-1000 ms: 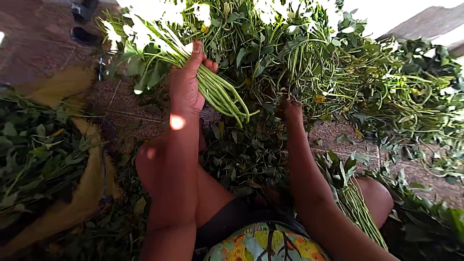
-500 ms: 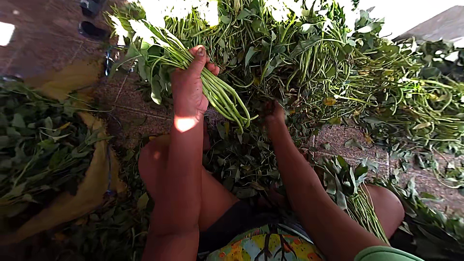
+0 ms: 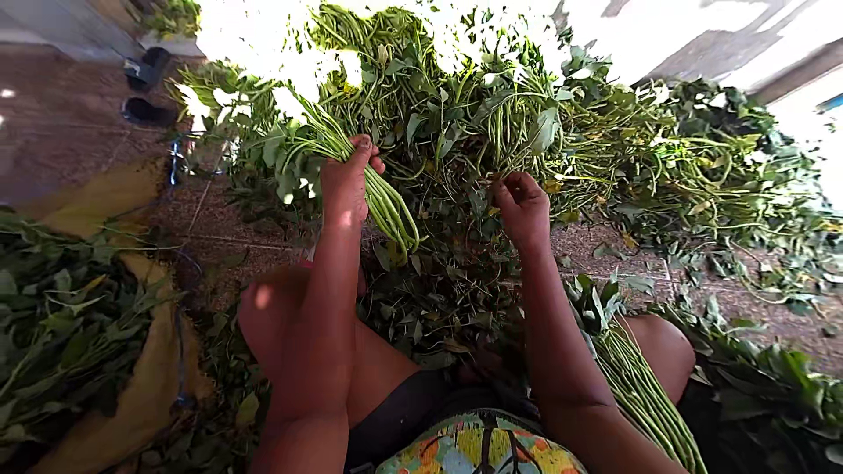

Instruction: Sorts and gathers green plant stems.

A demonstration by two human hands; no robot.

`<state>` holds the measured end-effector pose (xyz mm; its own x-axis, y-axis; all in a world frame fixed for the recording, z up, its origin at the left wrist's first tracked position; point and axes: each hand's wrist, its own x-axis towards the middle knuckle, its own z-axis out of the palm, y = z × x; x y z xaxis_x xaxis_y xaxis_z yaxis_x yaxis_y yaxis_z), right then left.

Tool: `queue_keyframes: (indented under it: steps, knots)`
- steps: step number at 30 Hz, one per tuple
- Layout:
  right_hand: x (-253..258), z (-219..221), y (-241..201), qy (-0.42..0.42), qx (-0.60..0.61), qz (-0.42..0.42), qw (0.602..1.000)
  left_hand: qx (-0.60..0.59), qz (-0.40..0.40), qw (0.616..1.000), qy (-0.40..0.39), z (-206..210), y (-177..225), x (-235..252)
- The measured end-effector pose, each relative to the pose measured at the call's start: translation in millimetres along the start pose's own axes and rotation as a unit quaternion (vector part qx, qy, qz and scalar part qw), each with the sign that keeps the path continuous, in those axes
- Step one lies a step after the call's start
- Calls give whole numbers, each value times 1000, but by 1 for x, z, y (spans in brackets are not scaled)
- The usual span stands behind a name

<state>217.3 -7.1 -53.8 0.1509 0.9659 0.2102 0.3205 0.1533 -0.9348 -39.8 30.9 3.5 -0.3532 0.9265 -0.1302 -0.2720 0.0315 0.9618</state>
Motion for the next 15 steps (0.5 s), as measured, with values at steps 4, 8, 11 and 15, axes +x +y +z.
queue_keyframes:
  steps: [4, 8, 11, 15]
  knots:
    - [-7, -6, -19, 38, -92, -34, 995, 35, -43, 998, -22, 13, -18, -5]
    - [-14, -2, -34, 73, -154, -56, 984, 61, -63, 995, -38, 20, -31, -9]
    - [-18, 4, -41, 88, -179, -75, 977, 73, -66, 994, -42, 21, -36, -9]
    - [-23, 11, -46, 105, -177, -107, 973, 79, -68, 993, -60, 23, -39, -13]
